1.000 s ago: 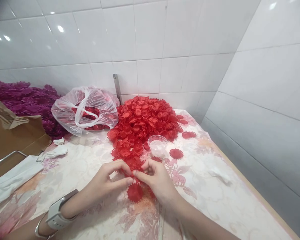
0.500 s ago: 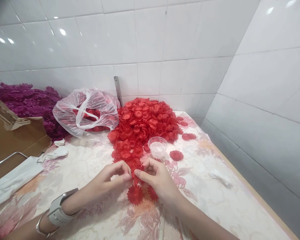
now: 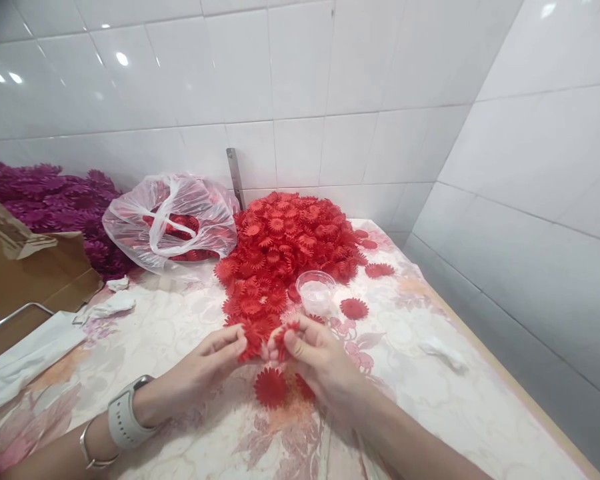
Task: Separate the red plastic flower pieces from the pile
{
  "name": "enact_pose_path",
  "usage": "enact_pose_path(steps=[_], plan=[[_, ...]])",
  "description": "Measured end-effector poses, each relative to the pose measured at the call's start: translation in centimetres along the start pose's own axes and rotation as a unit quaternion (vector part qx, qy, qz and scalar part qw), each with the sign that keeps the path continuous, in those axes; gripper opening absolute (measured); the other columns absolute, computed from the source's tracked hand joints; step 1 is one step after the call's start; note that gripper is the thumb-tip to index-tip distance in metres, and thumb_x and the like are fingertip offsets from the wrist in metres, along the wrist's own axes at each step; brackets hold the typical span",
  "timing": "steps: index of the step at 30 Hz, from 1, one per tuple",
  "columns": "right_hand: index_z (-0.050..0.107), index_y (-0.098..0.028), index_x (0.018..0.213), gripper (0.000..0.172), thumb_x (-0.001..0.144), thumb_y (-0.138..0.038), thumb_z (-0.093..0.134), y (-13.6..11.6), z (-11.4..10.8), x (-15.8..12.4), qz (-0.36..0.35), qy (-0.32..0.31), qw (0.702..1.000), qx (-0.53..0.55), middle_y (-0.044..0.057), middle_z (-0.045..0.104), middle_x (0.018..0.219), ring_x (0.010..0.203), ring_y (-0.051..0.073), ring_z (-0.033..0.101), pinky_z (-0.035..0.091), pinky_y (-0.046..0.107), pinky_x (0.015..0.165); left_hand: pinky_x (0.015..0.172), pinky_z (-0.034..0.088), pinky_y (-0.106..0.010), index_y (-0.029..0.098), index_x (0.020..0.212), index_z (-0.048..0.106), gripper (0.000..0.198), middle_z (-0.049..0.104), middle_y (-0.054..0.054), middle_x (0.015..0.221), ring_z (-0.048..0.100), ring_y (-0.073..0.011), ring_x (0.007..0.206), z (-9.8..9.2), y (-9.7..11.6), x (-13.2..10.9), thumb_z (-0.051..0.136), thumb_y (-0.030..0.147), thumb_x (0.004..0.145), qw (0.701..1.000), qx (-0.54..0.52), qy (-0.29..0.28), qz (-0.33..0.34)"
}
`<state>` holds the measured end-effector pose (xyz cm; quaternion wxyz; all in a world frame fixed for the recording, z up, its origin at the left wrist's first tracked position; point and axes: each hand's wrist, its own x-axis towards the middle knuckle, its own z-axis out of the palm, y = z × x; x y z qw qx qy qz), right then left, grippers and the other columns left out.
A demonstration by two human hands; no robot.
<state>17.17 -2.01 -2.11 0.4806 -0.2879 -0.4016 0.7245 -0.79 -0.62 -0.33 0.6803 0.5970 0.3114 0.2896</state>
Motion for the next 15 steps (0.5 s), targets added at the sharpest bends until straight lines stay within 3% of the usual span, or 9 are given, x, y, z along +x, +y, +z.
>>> enact_pose_path(steps=[3,5,7,10,12,15], plan=[[0.056,-0.017,0.072,0.025,0.072,-0.040,0.066,-0.3,-0.4,0.2,-0.014,0.008,0.999,-0.039,0.001,0.061,0.068,0.061,0.011,0.056,0.045,0.025,0.063,0.079,0.039,-0.029,0.019,0.076,0.055,0.022,0.059,-0.002,0.079,0.054,-0.0147,0.079,0.0,0.1,0.2,0.046,0.037,0.085,0.998,-0.067,0.014,0.010],[0.058,-0.018,0.074,0.024,0.078,-0.041,0.059,-0.3,-0.6,0.1,-0.014,0.027,0.990,-0.136,0.001,0.061,0.068,0.061,0.013,0.056,0.046,0.026,0.062,0.079,0.040,-0.029,0.019,0.077,0.056,0.021,0.059,-0.002,0.079,0.054,-0.0147,0.078,-0.1,0.3,0.2,0.047,0.037,0.085,0.998,-0.059,0.033,0.005],[0.060,-0.019,0.083,0.023,0.082,-0.041,0.052,-0.3,-0.5,0.0,-0.033,0.076,0.957,-0.278,0.003,0.063,0.077,0.071,0.017,0.059,0.046,0.030,0.068,0.077,0.040,-0.028,0.018,0.074,0.055,0.022,0.057,-0.001,0.076,0.053,-0.0133,0.075,-0.2,0.4,0.3,0.049,0.037,0.084,0.998,-0.028,0.062,-0.003],[0.059,-0.022,0.101,0.026,0.084,-0.037,0.048,-0.5,-0.1,-0.4,-0.097,0.140,0.882,-0.440,0.006,0.061,0.105,0.101,0.023,0.054,0.040,0.036,0.087,0.065,0.038,-0.023,0.017,0.066,0.049,0.026,0.047,0.004,0.066,0.045,-0.0096,0.063,-0.4,0.4,0.2,0.051,0.038,0.082,0.996,0.046,0.079,-0.015],[0.058,-0.022,0.103,0.027,0.082,-0.036,0.050,-0.7,0.5,-0.7,-0.139,0.128,0.856,-0.481,0.007,0.057,0.115,0.109,0.023,0.049,0.038,0.036,0.091,0.058,0.034,-0.021,0.017,0.065,0.047,0.028,0.041,0.005,0.062,0.039,-0.0086,0.059,-0.4,0.3,0.2,0.050,0.039,0.082,0.993,0.101,0.062,-0.017],[0.062,-0.021,0.093,0.019,0.080,-0.032,0.052,-0.8,1.2,-1.0,-0.137,0.076,0.863,-0.481,0.006,0.063,0.100,0.091,0.020,0.057,0.044,0.030,0.078,0.057,0.030,-0.022,0.016,0.066,0.047,0.029,0.041,0.004,0.062,0.037,-0.0092,0.059,-0.1,0.1,0.1,0.045,0.038,0.084,0.981,0.191,0.037,0.002]])
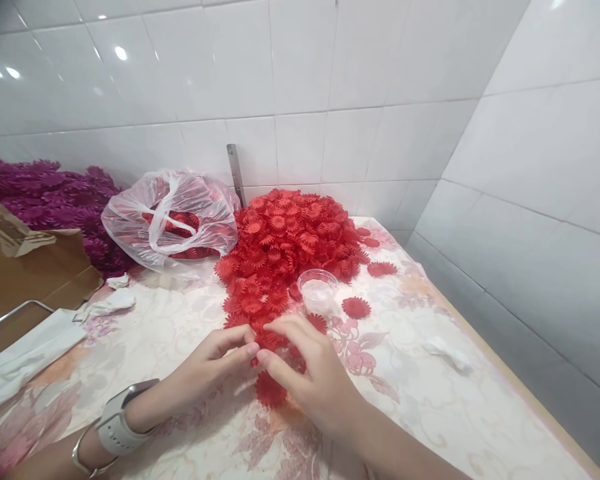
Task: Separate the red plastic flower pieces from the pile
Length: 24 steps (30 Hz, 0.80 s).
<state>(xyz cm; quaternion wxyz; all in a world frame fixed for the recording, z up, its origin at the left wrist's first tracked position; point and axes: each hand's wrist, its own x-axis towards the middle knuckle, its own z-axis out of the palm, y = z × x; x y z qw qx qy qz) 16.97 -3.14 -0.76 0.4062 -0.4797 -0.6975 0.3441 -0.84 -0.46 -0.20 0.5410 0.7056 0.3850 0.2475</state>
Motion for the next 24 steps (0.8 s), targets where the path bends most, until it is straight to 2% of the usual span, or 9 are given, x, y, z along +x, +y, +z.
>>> enact_pose_path(steps=[3,6,10,12,14,16,19,21,24], plan=[[0.063,-0.020,0.075,0.015,0.080,-0.028,0.053,-0.1,0.2,-0.1,0.065,-0.012,0.996,0.057,0.001,0.063,0.071,0.066,0.015,0.056,0.043,0.026,0.063,0.058,0.029,-0.023,0.017,0.065,0.044,0.029,0.041,0.004,0.063,0.037,-0.0099,0.061,0.2,0.3,-0.1,0.042,0.036,0.086,0.997,0.073,0.007,0.022],[0.060,-0.018,0.065,0.016,0.076,-0.030,0.059,0.3,0.3,0.0,0.125,-0.001,0.982,0.140,-0.001,0.059,0.063,0.059,0.012,0.052,0.040,0.023,0.056,0.058,0.028,-0.023,0.017,0.063,0.041,0.030,0.038,0.004,0.063,0.036,-0.0099,0.061,0.2,0.5,-0.1,0.042,0.035,0.086,0.996,0.083,0.013,0.025],[0.055,-0.017,0.061,0.022,0.071,-0.033,0.065,0.4,0.3,0.2,0.166,-0.013,0.957,0.239,-0.004,0.054,0.058,0.056,0.009,0.047,0.037,0.021,0.055,0.056,0.028,-0.022,0.017,0.067,0.044,0.027,0.039,0.003,0.065,0.034,-0.0096,0.060,0.3,0.0,0.0,0.046,0.038,0.083,0.997,-0.072,-0.022,-0.013],[0.055,-0.016,0.063,0.023,0.073,-0.035,0.063,0.4,0.3,0.2,0.164,-0.031,0.949,0.268,-0.003,0.054,0.058,0.057,0.009,0.047,0.037,0.022,0.057,0.055,0.028,-0.022,0.017,0.069,0.044,0.025,0.042,0.002,0.067,0.034,-0.0092,0.059,0.4,-0.5,0.1,0.050,0.039,0.081,0.987,-0.157,-0.034,-0.030],[0.055,-0.016,0.065,0.023,0.077,-0.036,0.059,0.3,0.4,0.1,0.153,-0.040,0.949,0.272,-0.003,0.054,0.059,0.058,0.010,0.048,0.038,0.022,0.059,0.054,0.028,-0.022,0.017,0.070,0.045,0.025,0.045,0.002,0.067,0.035,-0.0089,0.057,0.5,-0.8,0.2,0.051,0.039,0.080,0.979,-0.198,-0.034,-0.032],[0.053,-0.017,0.068,0.021,0.078,-0.036,0.058,0.1,0.4,-0.1,0.139,-0.026,0.955,0.260,-0.003,0.053,0.064,0.061,0.010,0.049,0.039,0.022,0.061,0.054,0.028,-0.022,0.017,0.068,0.047,0.026,0.044,0.003,0.063,0.036,-0.0088,0.055,0.6,-0.9,0.2,0.051,0.040,0.080,0.985,-0.169,-0.021,-0.027],[0.049,-0.020,0.073,0.020,0.075,-0.035,0.062,0.0,0.4,-0.2,0.125,-0.011,0.960,0.250,-0.003,0.049,0.073,0.067,0.011,0.049,0.040,0.021,0.060,0.057,0.031,-0.023,0.016,0.065,0.051,0.027,0.047,0.003,0.061,0.040,-0.0101,0.057,0.7,-0.5,0.0,0.050,0.038,0.081,0.999,-0.009,0.034,0.005],[0.048,-0.020,0.073,0.021,0.073,-0.034,0.064,0.0,0.4,-0.1,0.124,-0.034,0.962,0.239,-0.003,0.048,0.073,0.066,0.011,0.049,0.040,0.021,0.059,0.061,0.033,-0.024,0.017,0.066,0.053,0.024,0.053,0.002,0.065,0.045,-0.0117,0.062,0.9,-0.3,-0.2,0.050,0.036,0.081,0.993,0.087,0.079,0.031],[0.053,-0.018,0.073,0.015,0.075,-0.032,0.061,0.0,0.4,0.1,0.129,-0.062,0.964,0.225,-0.001,0.052,0.072,0.067,0.012,0.051,0.042,0.023,0.062,0.065,0.037,-0.025,0.018,0.070,0.054,0.018,0.056,0.001,0.073,0.050,-0.0133,0.068,1.0,-0.3,-0.3,0.055,0.034,0.078,0.987,0.117,0.102,0.045]])
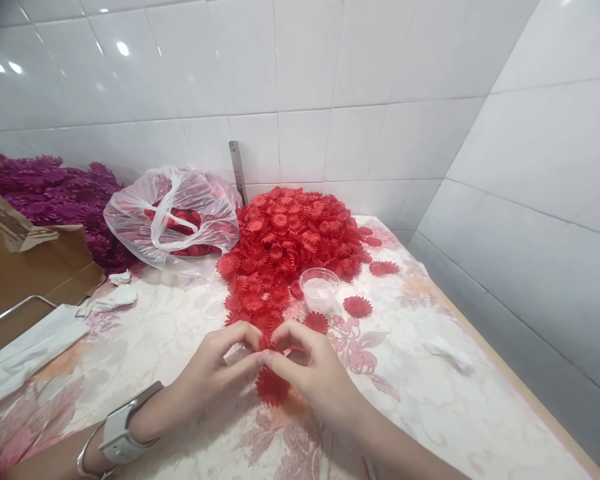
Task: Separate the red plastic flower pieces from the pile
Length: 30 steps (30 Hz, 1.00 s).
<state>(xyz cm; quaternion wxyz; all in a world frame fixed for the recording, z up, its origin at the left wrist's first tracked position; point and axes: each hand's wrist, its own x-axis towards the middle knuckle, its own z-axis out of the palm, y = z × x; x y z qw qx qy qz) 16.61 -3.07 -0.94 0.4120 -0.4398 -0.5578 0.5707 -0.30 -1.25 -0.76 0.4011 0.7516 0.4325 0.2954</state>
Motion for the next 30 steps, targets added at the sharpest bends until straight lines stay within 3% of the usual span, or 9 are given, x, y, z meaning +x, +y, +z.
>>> enact_pose_path(steps=[6,10,15,18,22,24,27,30], plan=[[0.057,-0.019,0.076,0.014,0.074,-0.031,0.062,0.10,-0.32,0.34,0.032,0.032,0.996,0.081,-0.001,0.057,0.076,0.073,0.013,0.054,0.043,0.024,0.067,0.065,0.044,-0.024,0.019,0.084,0.052,0.016,0.057,0.000,0.082,0.057,-0.0142,0.073,-0.19,-0.30,0.42,0.057,0.034,0.078,0.990,-0.131,0.026,-0.034],[0.057,-0.016,0.067,0.019,0.072,-0.033,0.063,0.36,-0.41,0.55,0.049,0.025,0.996,0.072,-0.002,0.055,0.065,0.063,0.011,0.051,0.039,0.024,0.061,0.065,0.042,-0.023,0.018,0.076,0.058,0.014,0.059,0.000,0.076,0.055,-0.0129,0.071,-0.33,-0.08,0.28,0.057,0.032,0.078,0.996,-0.065,0.065,-0.005],[0.042,-0.017,0.053,0.037,0.060,-0.036,0.073,0.78,-0.53,0.81,0.044,0.065,0.996,0.038,-0.006,0.046,0.051,0.049,0.008,0.039,0.028,0.022,0.048,0.060,0.040,-0.023,0.020,0.080,0.067,0.015,0.062,-0.002,0.077,0.053,-0.0124,0.066,-0.18,0.21,-0.23,0.060,0.033,0.076,0.997,-0.007,0.067,0.027],[0.035,-0.018,0.052,0.045,0.055,-0.037,0.077,0.75,-0.62,0.81,0.037,0.045,0.998,0.036,-0.008,0.039,0.049,0.047,0.006,0.033,0.024,0.021,0.046,0.061,0.042,-0.023,0.021,0.085,0.068,0.017,0.064,-0.003,0.083,0.055,-0.0135,0.069,-0.30,0.23,-0.17,0.065,0.032,0.072,0.998,-0.067,0.003,0.012],[0.041,-0.018,0.057,0.041,0.059,-0.043,0.074,0.57,-0.66,0.59,0.039,-0.044,0.996,0.068,-0.007,0.041,0.052,0.049,0.007,0.036,0.026,0.020,0.046,0.068,0.043,-0.025,0.018,0.070,0.069,0.007,0.064,-0.002,0.076,0.057,-0.0139,0.072,-0.66,0.19,0.18,0.067,0.024,0.070,0.984,-0.175,-0.041,-0.009],[0.047,-0.018,0.064,0.036,0.066,-0.047,0.068,0.58,-0.64,0.47,0.035,-0.061,0.995,0.072,-0.004,0.047,0.057,0.052,0.009,0.041,0.031,0.021,0.049,0.068,0.042,-0.025,0.017,0.066,0.066,0.007,0.062,-0.001,0.071,0.056,-0.0127,0.069,-0.69,0.11,0.31,0.067,0.023,0.069,0.970,-0.235,-0.034,-0.047],[0.051,-0.018,0.068,0.033,0.075,-0.049,0.058,0.70,-0.57,0.42,0.027,-0.036,0.996,0.078,-0.002,0.052,0.064,0.059,0.011,0.049,0.039,0.023,0.057,0.065,0.042,-0.025,0.016,0.070,0.060,0.013,0.059,0.001,0.069,0.054,-0.0116,0.064,-0.41,-0.15,0.43,0.065,0.028,0.071,0.933,-0.339,0.000,-0.118],[0.052,-0.018,0.068,0.032,0.077,-0.048,0.055,0.80,-0.56,0.50,0.031,-0.018,0.997,0.062,-0.002,0.051,0.063,0.059,0.011,0.049,0.040,0.023,0.059,0.063,0.042,-0.024,0.015,0.069,0.055,0.018,0.057,0.001,0.068,0.053,-0.0112,0.064,-0.35,-0.48,0.66,0.063,0.032,0.072,0.917,-0.373,0.058,-0.127]])
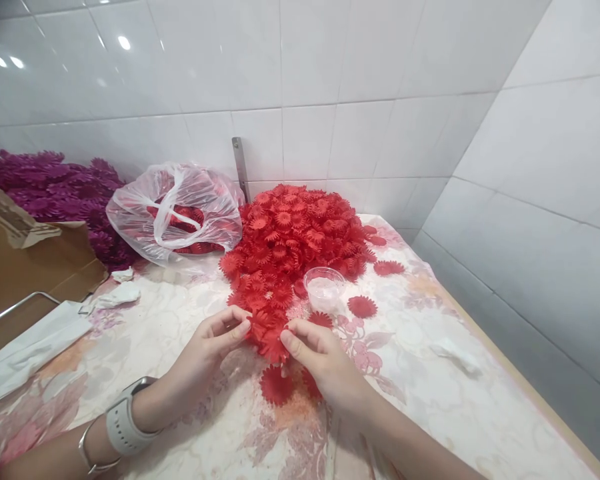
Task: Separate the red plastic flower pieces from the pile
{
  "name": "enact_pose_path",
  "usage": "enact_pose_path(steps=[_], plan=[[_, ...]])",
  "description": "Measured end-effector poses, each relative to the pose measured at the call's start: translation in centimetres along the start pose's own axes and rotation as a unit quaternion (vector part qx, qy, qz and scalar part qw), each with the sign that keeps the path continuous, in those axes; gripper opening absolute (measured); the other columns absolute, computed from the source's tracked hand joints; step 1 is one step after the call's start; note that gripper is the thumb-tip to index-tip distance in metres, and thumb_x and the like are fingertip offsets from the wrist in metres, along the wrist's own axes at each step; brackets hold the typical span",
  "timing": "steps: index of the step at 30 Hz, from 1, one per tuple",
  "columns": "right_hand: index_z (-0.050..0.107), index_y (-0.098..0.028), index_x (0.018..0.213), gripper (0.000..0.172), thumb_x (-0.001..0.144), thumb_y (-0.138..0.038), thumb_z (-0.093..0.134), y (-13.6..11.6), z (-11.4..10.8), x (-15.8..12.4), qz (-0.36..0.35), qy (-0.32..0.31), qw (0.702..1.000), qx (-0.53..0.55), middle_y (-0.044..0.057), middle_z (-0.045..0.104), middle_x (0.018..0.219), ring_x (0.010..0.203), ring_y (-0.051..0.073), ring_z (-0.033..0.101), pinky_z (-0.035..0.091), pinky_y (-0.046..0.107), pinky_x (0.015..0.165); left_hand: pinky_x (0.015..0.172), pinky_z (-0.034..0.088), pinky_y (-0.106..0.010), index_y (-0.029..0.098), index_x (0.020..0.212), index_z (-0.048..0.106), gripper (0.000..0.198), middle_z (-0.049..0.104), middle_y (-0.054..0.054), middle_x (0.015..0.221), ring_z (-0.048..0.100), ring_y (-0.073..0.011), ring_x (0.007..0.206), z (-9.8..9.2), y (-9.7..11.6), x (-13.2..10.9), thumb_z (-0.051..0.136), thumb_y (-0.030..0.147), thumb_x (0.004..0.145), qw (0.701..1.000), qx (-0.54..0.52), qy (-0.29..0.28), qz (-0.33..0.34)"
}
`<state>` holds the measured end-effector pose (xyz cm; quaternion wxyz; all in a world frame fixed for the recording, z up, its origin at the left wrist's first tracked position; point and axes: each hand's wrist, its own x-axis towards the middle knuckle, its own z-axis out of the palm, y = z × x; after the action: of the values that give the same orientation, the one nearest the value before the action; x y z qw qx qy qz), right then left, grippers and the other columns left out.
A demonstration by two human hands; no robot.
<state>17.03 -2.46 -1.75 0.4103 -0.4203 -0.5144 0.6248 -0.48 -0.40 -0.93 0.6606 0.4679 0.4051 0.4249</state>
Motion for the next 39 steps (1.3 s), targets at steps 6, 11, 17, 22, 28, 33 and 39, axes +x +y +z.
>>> enact_pose_path(steps=[6,11,17,22,28,33,39], plan=[[0.049,-0.018,0.060,0.034,0.079,-0.046,0.054,0.1,-0.7,0.3,-0.030,0.090,0.990,-0.104,-0.003,0.047,0.058,0.055,0.010,0.043,0.034,0.023,0.053,0.066,0.043,-0.022,0.016,0.068,0.055,0.016,0.054,0.002,0.071,0.051,-0.0105,0.068,-1.5,1.5,1.1,0.063,0.029,0.071,0.989,-0.025,0.125,0.074],[0.047,-0.020,0.058,0.030,0.074,-0.041,0.059,0.0,-0.6,0.4,-0.050,0.137,0.947,-0.285,-0.003,0.050,0.055,0.051,0.012,0.043,0.033,0.026,0.051,0.065,0.041,-0.024,0.014,0.066,0.060,0.020,0.057,0.000,0.067,0.051,-0.0117,0.065,-1.2,1.8,0.8,0.061,0.033,0.073,0.998,0.055,0.009,0.013],[0.057,-0.020,0.078,0.023,0.079,-0.042,0.052,-0.9,0.3,-0.2,-0.066,0.060,0.978,-0.186,0.000,0.057,0.071,0.061,0.014,0.052,0.040,0.025,0.055,0.061,0.036,-0.022,0.015,0.067,0.060,0.020,0.055,0.002,0.063,0.047,-0.0104,0.061,-0.2,1.0,-0.1,0.059,0.034,0.074,0.991,0.127,-0.046,0.003],[0.062,-0.017,0.073,0.021,0.074,-0.038,0.060,-0.9,0.4,0.1,-0.020,0.046,0.992,-0.115,-0.001,0.056,0.065,0.058,0.011,0.049,0.039,0.023,0.055,0.060,0.035,-0.023,0.015,0.066,0.057,0.022,0.051,0.002,0.063,0.046,-0.0109,0.061,-0.4,0.7,0.3,0.056,0.035,0.076,0.983,0.179,-0.030,0.040],[0.060,-0.015,0.067,0.027,0.070,-0.041,0.065,-0.3,0.1,0.5,0.020,0.086,0.996,-0.026,-0.003,0.053,0.053,0.044,0.007,0.042,0.034,0.022,0.047,0.065,0.039,-0.025,0.019,0.086,0.055,0.022,0.056,-0.001,0.090,0.051,-0.0131,0.072,-0.9,0.9,0.9,0.063,0.031,0.069,0.947,0.248,0.142,0.147],[0.046,-0.017,0.055,0.037,0.062,-0.043,0.072,0.3,0.4,0.4,0.023,0.111,0.994,0.000,-0.005,0.050,0.044,0.039,0.007,0.043,0.030,0.020,0.041,0.065,0.039,-0.025,0.017,0.073,0.058,0.019,0.058,0.000,0.073,0.052,-0.0141,0.070,0.2,0.7,-0.1,0.060,0.036,0.074,0.950,0.299,-0.046,0.081],[0.032,-0.019,0.050,0.049,0.057,-0.045,0.073,0.7,1.2,0.5,0.033,0.097,0.995,0.011,-0.011,0.035,0.038,0.034,0.003,0.028,0.018,0.017,0.036,0.071,0.039,-0.024,0.017,0.074,0.061,0.010,0.059,-0.001,0.081,0.052,-0.0136,0.077,0.6,0.3,-0.6,0.059,0.027,0.077,0.949,0.271,-0.130,0.098]])
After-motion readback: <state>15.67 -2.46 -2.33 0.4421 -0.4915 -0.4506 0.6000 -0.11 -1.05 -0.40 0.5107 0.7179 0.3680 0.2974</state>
